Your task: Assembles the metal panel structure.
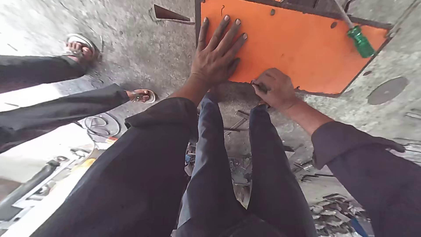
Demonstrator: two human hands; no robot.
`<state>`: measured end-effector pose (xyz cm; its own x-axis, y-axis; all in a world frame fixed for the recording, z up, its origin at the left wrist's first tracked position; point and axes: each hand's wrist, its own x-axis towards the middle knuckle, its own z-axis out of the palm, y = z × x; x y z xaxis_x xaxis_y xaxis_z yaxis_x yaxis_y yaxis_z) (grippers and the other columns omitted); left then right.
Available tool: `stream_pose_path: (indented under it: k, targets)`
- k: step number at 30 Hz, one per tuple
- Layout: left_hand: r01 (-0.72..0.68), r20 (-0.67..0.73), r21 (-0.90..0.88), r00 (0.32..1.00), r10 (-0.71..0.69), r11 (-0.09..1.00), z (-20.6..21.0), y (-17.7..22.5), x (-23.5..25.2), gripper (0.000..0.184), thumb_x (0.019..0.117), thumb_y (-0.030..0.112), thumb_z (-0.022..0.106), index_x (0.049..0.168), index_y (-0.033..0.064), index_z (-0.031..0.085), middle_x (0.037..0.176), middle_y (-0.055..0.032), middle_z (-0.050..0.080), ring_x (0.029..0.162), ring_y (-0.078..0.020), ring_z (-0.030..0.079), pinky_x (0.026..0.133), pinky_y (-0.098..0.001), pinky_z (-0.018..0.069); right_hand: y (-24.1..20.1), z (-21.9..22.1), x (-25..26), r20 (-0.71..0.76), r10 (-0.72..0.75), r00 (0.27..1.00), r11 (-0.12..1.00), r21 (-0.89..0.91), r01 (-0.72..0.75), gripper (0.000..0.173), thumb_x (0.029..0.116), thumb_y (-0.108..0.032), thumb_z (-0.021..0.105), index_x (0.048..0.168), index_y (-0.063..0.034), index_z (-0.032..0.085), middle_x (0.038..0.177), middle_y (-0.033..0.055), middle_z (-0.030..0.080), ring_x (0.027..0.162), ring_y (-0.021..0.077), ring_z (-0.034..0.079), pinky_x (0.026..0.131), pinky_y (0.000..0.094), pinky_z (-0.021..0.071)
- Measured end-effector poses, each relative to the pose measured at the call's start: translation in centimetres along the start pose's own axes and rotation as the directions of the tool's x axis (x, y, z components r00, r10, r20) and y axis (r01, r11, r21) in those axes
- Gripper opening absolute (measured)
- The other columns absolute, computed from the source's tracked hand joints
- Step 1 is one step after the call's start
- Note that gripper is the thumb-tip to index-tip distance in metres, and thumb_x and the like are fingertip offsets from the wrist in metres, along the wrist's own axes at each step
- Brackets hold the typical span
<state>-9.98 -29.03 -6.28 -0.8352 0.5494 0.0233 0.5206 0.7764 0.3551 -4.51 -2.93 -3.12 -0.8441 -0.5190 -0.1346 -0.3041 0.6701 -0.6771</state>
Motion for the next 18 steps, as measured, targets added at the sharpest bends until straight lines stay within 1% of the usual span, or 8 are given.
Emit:
stream_pose_path:
  k: [1,5,8,12,15,18]
  targets:
    - [0.0,-0.001,0.0,1.0,0.0,1.0,0.04,0.0,0.05,0.049,0.1056,0.045,0.046,0.152,0.0304,0.05,0.161,-0.0048,0.045,0.151,-0.0326,0.038,0.121,-0.0683,0.0197,0.05,0.03,-0.06,-0.002,0.0,1.0,1.0,-0.004,0.0,0.016,0.0975,-0.02,0.068,0.096,-0.0062,0.076,0.097,0.0121,0.073,0.095,0.0265,0.071,0.083,0.0382,0.0596]
    - [0.005,0.013,0.008,1.0,-0.005,1.0,-0.05,0.02,0.24,0.05,0.1059,0.045,0.044,0.153,0.0306,0.049,0.162,-0.0038,0.043,0.152,-0.0323,0.036,0.121,-0.0679,0.0184,0.03,0.46,-0.13,-0.056,-0.042,0.998,0.998,-0.051,0.039,0.014,0.0976,-0.018,0.067,0.099,-0.0069,0.076,0.098,0.0128,0.073,0.093,0.0268,0.072,0.079,0.0369,0.0605]
    - [0.008,0.019,0.007,1.0,-0.008,1.0,-0.13,0.08,0.25,0.05,0.1056,0.044,0.045,0.153,0.0296,0.05,0.162,-0.0047,0.044,0.151,-0.0323,0.037,0.121,-0.0681,0.0188,-0.17,0.29,-0.08,-0.032,-0.054,0.998,0.995,-0.087,0.051,0.015,0.0987,-0.018,0.066,0.099,-0.0063,0.075,0.098,0.0133,0.073,0.093,0.0277,0.072,0.079,0.0373,0.0604]
    - [0.012,0.013,0.0,1.0,-0.012,1.0,-0.08,0.15,0.27,0.049,0.1053,0.044,0.046,0.152,0.029,0.05,0.162,-0.005,0.044,0.151,-0.0329,0.036,0.121,-0.068,0.0185,-0.77,-0.23,0.53,0.031,-0.026,0.999,0.99,-0.135,0.03,0.019,0.0983,-0.02,0.064,0.094,-0.0032,0.071,0.092,0.0154,0.07,0.09,0.0311,0.07,0.075,0.0401,0.0597]
    - [0.013,0.007,0.009,1.0,-0.013,1.0,-0.12,0.2,0.31,0.049,0.1055,0.043,0.045,0.152,0.0287,0.051,0.161,-0.0049,0.045,0.15,-0.0329,0.038,0.12,-0.0679,0.0193,-0.81,0.01,0.77,0.024,-0.022,0.999,0.989,-0.148,0.026,0.02,0.0975,-0.02,0.064,0.09,-0.0024,0.069,0.088,0.016,0.068,0.087,0.0322,0.07,0.073,0.0405,0.059]
    - [0.012,0.032,0.015,0.999,-0.013,1.0,-0.11,0.16,0.27,0.05,0.1061,0.043,0.044,0.154,0.0299,0.049,0.162,-0.0042,0.043,0.152,-0.0322,0.035,0.121,-0.0681,0.0181,-0.52,0.03,0.71,0.026,-0.05,0.998,0.991,-0.122,0.053,0.021,0.0968,-0.019,0.066,0.087,-0.0013,0.067,0.086,0.0168,0.067,0.086,0.0335,0.069,0.072,0.0412,0.0584]
